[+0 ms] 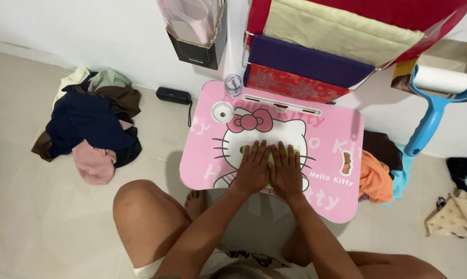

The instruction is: Using a lint roller to remove lint from a small cloth and then inspecting a pair of orange underwear.

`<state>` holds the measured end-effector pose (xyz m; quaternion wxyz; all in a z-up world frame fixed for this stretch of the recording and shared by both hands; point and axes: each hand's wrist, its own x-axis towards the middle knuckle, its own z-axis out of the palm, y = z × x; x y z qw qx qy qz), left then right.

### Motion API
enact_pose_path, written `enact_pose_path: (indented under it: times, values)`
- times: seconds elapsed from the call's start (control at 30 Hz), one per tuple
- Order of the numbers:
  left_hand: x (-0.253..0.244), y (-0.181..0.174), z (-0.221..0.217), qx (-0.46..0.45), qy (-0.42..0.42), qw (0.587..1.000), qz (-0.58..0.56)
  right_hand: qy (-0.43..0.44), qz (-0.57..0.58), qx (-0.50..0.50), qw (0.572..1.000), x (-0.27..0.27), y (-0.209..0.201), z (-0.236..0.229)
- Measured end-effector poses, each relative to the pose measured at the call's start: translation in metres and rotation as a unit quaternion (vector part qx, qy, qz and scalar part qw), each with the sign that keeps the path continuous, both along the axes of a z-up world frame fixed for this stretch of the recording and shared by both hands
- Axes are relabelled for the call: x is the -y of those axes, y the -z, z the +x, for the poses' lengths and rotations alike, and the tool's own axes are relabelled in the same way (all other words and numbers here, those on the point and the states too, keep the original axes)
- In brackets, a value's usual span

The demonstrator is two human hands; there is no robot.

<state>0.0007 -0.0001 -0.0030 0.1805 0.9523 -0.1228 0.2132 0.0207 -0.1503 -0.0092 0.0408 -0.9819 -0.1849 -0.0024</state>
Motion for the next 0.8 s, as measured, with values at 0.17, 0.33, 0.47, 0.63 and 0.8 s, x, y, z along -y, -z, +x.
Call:
enact_pose_path:
  times: [0.17, 0.33, 0.47, 0.63, 0.8]
  values:
    - [-0.002, -0.005, -0.001, -0.021, 0.009, 1.000, -0.004, 0.011, 0.002, -0.038, 0.999, -0.001, -0.007, 0.001]
    - [-0.006, -0.007, -0.001, -0.028, 0.013, 0.999, 0.017, 0.002, -0.009, -0.039, 0.999, 0.001, -0.010, 0.001]
    - [-0.006, -0.011, 0.001, -0.026, 0.014, 0.999, 0.025, 0.009, -0.015, -0.065, 0.998, -0.002, -0.017, 0.003]
    - [-0.003, -0.002, 0.002, -0.012, 0.009, 0.999, 0.050, 0.014, -0.004, -0.085, 0.996, -0.001, -0.016, 0.003]
    - [-0.001, 0.004, 0.001, -0.021, 0.002, 0.998, 0.060, 0.014, -0.007, -0.081, 0.997, -0.001, -0.016, 0.002]
